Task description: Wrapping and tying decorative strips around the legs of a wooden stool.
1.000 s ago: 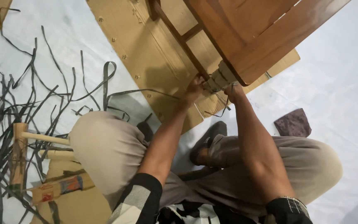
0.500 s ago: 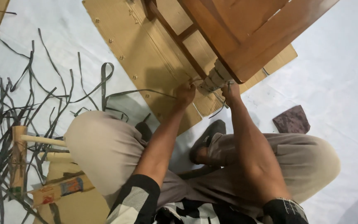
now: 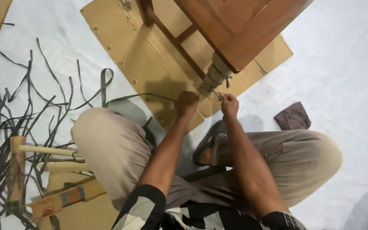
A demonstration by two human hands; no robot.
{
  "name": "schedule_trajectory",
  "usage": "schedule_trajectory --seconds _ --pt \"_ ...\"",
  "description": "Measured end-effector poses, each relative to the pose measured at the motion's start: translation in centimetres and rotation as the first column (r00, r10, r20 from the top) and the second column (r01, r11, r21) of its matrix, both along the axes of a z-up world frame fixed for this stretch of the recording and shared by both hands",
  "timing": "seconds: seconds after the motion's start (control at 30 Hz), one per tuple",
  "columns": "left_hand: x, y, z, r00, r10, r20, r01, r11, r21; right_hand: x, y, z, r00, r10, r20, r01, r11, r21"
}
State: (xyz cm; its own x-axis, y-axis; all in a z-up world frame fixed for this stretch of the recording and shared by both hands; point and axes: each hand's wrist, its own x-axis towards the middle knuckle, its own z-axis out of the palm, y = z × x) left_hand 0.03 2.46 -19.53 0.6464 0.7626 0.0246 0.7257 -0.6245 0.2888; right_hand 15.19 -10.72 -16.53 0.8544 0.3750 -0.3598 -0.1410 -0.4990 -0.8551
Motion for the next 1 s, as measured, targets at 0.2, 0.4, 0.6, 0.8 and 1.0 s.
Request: schedule_trajectory --seconds 0.2,0.4,0.6,0.8,1.0 --pt "0.2 -1.6 1.7 0.848 0.492 0.196 -0.197 0.637 -0.745 -5.3 -0.7 5.3 0.995 -0.057 -0.086 0.050 0.996 -0.080" --pt "-0.3 -3.9 6.5 0.505 0.836 0.217 0.035 0.231 -0.972 -7.5 -1.0 5.6 0.949 0.299 0.100 -0.238 0.888 -0.393" --pt "0.4 -3.8 0.4 0.769 0.590 0.244 -0.095 0.484 -0.870 -9.4 -0.9 9.4 0.876 0.437 0.204 -0.349 0.866 -0.357" --pt "0.2 -3.5 -0.2 0.771 0.577 0.271 -0.049 0.477 -0.878 -9.2 -1.1 11.1 0.828 0.518 0.216 -0.446 0.841 -0.306" --pt "-0.6 -3.8 1.2 0.734 0.568 0.374 -0.010 0.559 -0.829 -6.5 -1.3 6.4 0.962 0.189 0.197 -0.131 0.952 -0.275"
